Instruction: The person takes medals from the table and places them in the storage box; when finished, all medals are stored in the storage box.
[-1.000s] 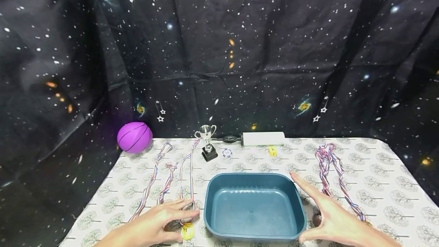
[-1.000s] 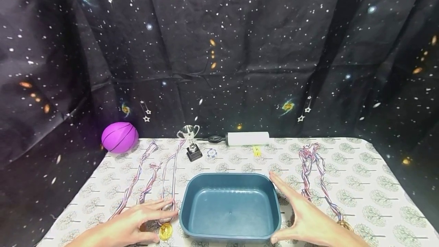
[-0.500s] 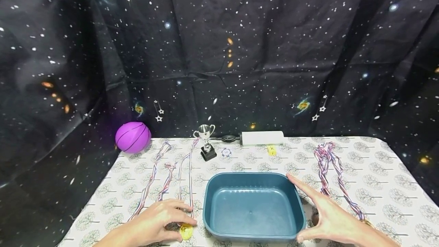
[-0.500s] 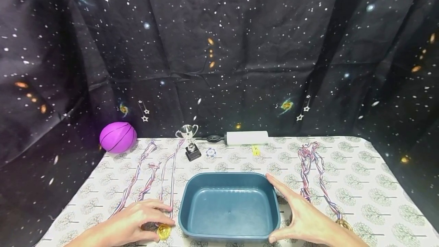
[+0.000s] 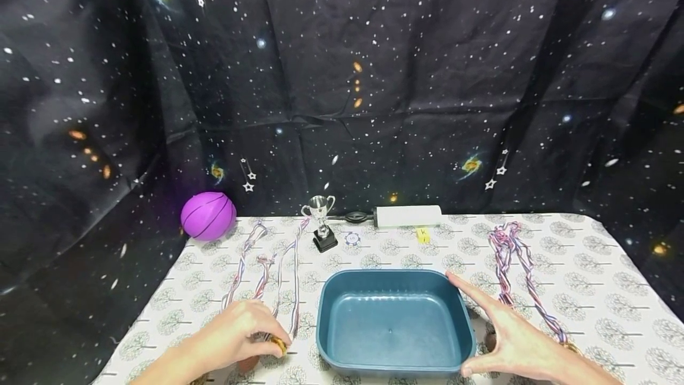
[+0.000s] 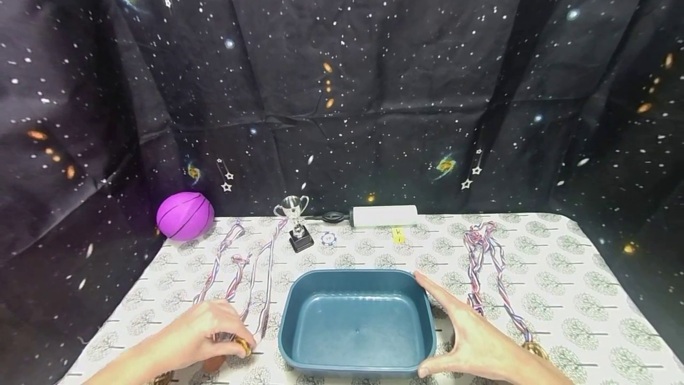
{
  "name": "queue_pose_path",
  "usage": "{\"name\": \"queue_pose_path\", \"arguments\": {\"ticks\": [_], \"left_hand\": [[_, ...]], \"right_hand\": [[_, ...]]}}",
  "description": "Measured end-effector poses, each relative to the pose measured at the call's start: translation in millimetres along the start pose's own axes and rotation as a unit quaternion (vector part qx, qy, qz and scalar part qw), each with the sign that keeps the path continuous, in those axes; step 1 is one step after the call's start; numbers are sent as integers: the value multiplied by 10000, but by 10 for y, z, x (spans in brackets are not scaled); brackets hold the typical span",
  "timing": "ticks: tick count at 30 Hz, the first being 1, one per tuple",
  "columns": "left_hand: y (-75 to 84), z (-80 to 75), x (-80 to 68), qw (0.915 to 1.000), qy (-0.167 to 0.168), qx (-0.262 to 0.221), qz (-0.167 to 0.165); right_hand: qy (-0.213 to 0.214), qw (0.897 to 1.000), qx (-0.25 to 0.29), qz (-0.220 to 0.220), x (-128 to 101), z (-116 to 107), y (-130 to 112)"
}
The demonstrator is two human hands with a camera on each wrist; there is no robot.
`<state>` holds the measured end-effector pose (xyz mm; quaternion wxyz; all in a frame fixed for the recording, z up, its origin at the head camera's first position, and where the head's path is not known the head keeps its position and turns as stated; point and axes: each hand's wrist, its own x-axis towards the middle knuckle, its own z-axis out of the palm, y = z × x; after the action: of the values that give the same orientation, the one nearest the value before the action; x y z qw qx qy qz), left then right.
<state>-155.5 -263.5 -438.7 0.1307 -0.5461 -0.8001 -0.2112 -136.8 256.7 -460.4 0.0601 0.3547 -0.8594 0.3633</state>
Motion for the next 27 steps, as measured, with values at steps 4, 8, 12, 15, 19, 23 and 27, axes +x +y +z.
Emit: {"name": "queue_pose_path", "arguments": {"ticks": [4, 8, 12, 15, 19, 23, 27], "left_hand": [[-17, -212, 88, 9989, 196, -328, -289], [-24, -474, 205, 9947, 267, -552, -830], [-27, -754, 355, 9919, 492, -445, -1083], [-14, -980, 483, 9895, 729, -335, -1200], [22, -1272, 677, 9846, 1048, -331, -1362], [107, -1513, 866, 9783, 1411, -373, -1468], [222, -1680, 1029, 9630, 2014, -790, -1608]], "right_hand": [[-65, 10000, 36, -33, -17, -1, 22], [-173, 9998, 82, 83, -27, 1, 43], [-169, 9998, 90, 92, -27, 5, 40], [-111, 9999, 38, -53, -18, 3, 36], [-82, 9999, -43, -136, -7, -9, 34], [-85, 9999, -61, -107, -5, -20, 33], [-106, 9999, -59, -2, -3, -16, 28]]}}
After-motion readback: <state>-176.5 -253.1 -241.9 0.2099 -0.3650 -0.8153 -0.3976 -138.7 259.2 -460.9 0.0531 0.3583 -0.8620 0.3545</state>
